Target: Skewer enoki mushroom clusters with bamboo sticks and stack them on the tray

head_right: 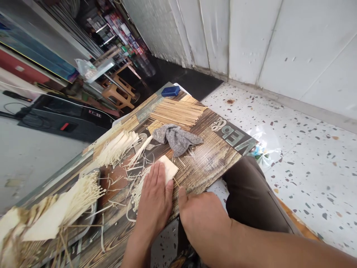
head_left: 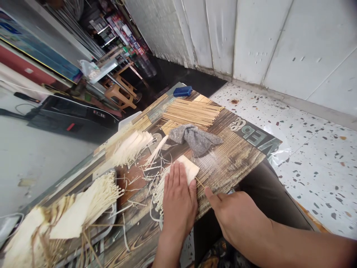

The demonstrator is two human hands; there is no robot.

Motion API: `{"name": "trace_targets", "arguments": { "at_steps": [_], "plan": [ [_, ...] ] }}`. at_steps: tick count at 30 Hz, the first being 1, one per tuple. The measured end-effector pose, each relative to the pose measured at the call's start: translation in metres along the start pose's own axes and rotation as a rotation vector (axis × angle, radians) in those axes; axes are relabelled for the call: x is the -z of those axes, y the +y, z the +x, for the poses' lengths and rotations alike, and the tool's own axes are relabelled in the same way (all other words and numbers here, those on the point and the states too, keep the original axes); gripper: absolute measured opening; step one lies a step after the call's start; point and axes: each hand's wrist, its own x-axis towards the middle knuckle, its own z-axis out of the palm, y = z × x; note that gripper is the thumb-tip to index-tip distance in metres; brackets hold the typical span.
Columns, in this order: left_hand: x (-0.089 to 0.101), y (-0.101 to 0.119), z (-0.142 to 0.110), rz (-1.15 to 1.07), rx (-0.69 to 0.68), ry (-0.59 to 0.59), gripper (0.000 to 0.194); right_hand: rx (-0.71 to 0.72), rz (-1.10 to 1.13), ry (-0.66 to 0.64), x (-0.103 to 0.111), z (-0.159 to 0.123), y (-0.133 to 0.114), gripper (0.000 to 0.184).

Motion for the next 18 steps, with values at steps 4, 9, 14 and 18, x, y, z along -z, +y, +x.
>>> {"name": "trace_targets", "arguments": {
  "at_steps": [4, 9, 14, 18],
  "plan": [
    [-0.001, -0.001, 0.0, -0.008, 0.003, -0.001, 0.058, -0.022, 0.012, -0.16, 0.004, 0.005, -0.003, 0.058],
    [-0.001, -0.001, 0.0, -0.025, 0.002, 0.006, 0.058, -0.044, 0.029, -0.139, 0.004, 0.007, -0.003, 0.052],
    [0.0, 0.0, -0.001, -0.015, -0.011, 0.006, 0.061, -0.073, 0.068, -0.13, 0.002, 0.007, 0.0, 0.047],
    [0.011, 0.001, -0.002, 0.037, 0.008, 0.045, 0.067, -0.073, 0.072, -0.139, 0.0, 0.006, 0.003, 0.052]
  ]
}}
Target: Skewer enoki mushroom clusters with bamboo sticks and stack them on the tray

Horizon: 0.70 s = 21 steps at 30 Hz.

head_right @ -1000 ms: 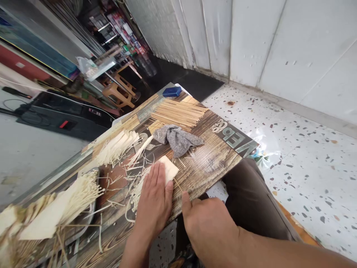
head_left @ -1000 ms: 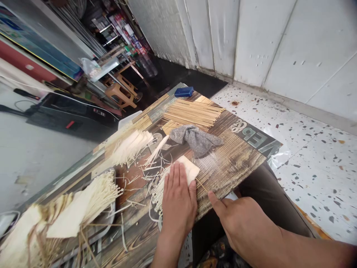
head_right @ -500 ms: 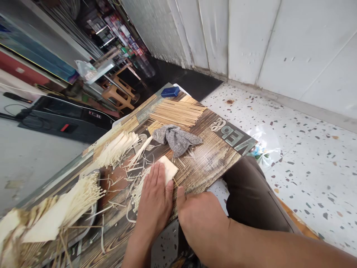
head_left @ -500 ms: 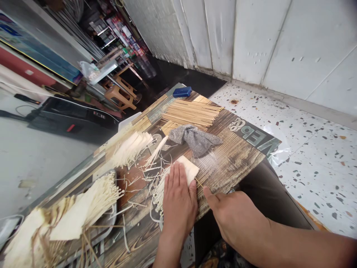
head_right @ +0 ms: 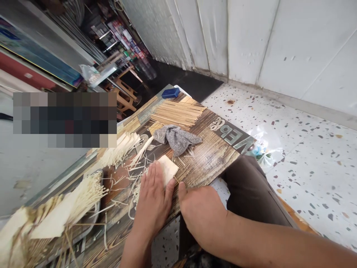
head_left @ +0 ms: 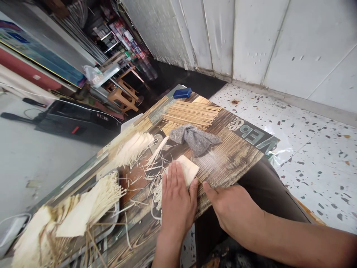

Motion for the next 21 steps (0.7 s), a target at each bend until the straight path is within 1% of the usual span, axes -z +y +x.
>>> {"name": "trace_targets", "arguments": {
  "at_steps": [2, 4, 7, 10, 15, 18, 21],
  "plan": [
    [0.006, -0.003, 0.001, 0.029, 0.019, 0.023, 0.07, 0.008, -0.009, -0.006, -0.001, -0.001, 0.001, 0.055],
    [0.008, -0.007, 0.004, 0.031, 0.038, 0.006, 0.07, 0.023, -0.02, -0.004, -0.002, -0.001, 0.002, 0.057],
    [0.002, -0.014, 0.009, -0.011, 0.04, -0.076, 0.069, 0.038, -0.026, 0.009, -0.005, 0.0, 0.003, 0.059],
    [-0.006, -0.016, 0.012, -0.045, 0.044, -0.114, 0.067, 0.056, -0.023, 0.017, -0.008, 0.001, 0.005, 0.06],
    [-0.011, -0.012, 0.01, -0.059, 0.058, -0.102, 0.065, 0.055, -0.051, -0.009, -0.006, 0.003, 0.004, 0.059],
    [-0.011, -0.011, 0.01, -0.069, 0.057, -0.075, 0.063, 0.064, -0.044, 0.011, -0.004, 0.004, 0.003, 0.058],
    [-0.011, -0.011, 0.01, -0.068, 0.038, -0.079, 0.063, 0.082, -0.045, 0.031, -0.006, 0.004, 0.004, 0.059]
  ]
}}
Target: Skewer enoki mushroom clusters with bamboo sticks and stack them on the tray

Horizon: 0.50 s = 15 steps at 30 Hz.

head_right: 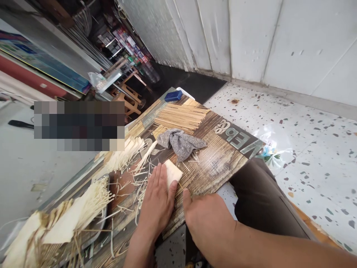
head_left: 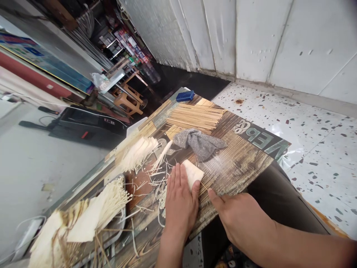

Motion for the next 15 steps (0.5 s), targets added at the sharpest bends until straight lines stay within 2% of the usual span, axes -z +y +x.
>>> {"name": "trace_targets", "arguments": {
  "at_steps": [8, 15],
  "plan": [
    [0.002, 0.0, 0.002, -0.023, -0.003, -0.025, 0.061, 0.081, -0.015, 0.166, -0.018, 0.001, 0.003, 0.067],
    [-0.001, -0.002, 0.0, -0.03, -0.021, -0.005, 0.062, 0.116, -0.03, 0.475, -0.025, 0.009, 0.005, 0.059]
  ]
}}
